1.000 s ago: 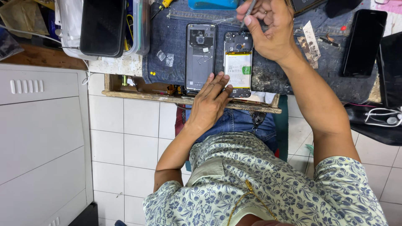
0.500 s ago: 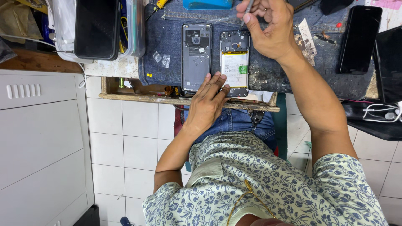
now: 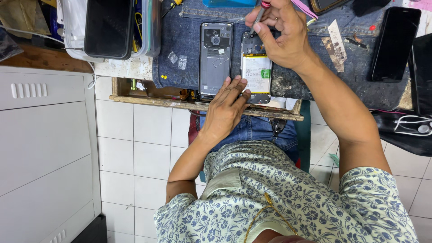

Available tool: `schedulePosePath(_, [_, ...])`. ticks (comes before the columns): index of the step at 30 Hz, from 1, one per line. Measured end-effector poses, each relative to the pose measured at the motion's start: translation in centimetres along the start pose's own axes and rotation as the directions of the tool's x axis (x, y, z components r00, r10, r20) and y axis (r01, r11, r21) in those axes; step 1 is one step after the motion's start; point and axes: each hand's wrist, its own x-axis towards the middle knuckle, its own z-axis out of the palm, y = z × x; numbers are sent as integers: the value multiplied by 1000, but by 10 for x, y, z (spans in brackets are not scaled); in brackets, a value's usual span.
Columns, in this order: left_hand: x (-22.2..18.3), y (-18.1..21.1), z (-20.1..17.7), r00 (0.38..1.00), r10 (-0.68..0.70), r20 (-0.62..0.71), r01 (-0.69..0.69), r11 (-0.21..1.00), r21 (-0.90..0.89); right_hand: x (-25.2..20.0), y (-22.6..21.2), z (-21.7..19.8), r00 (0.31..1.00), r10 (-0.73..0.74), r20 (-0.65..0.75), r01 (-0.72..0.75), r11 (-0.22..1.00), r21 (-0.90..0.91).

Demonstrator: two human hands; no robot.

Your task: The person disassembles a mobile phone using a screwdriver and a prying tool, removes the battery and screws from the internal frame, and then separates the motherboard and components from the chassis.

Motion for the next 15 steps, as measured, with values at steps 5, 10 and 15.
schedulePosePath(5, [0, 0, 0, 1000, -3, 10, 4, 1000, -19, 3, -6, 0, 1000, -14, -4, 14, 999, -33])
schedulePosePath(10, [6, -7, -2, 1000, -1, 26, 2, 999, -32, 10, -20, 1, 991, -126, -44, 106, 942, -319])
schedulePosePath(15, [7, -5, -4, 999, 21, 26, -21, 1000, 6, 13, -18, 1, 990, -114, -78, 87, 952, -293])
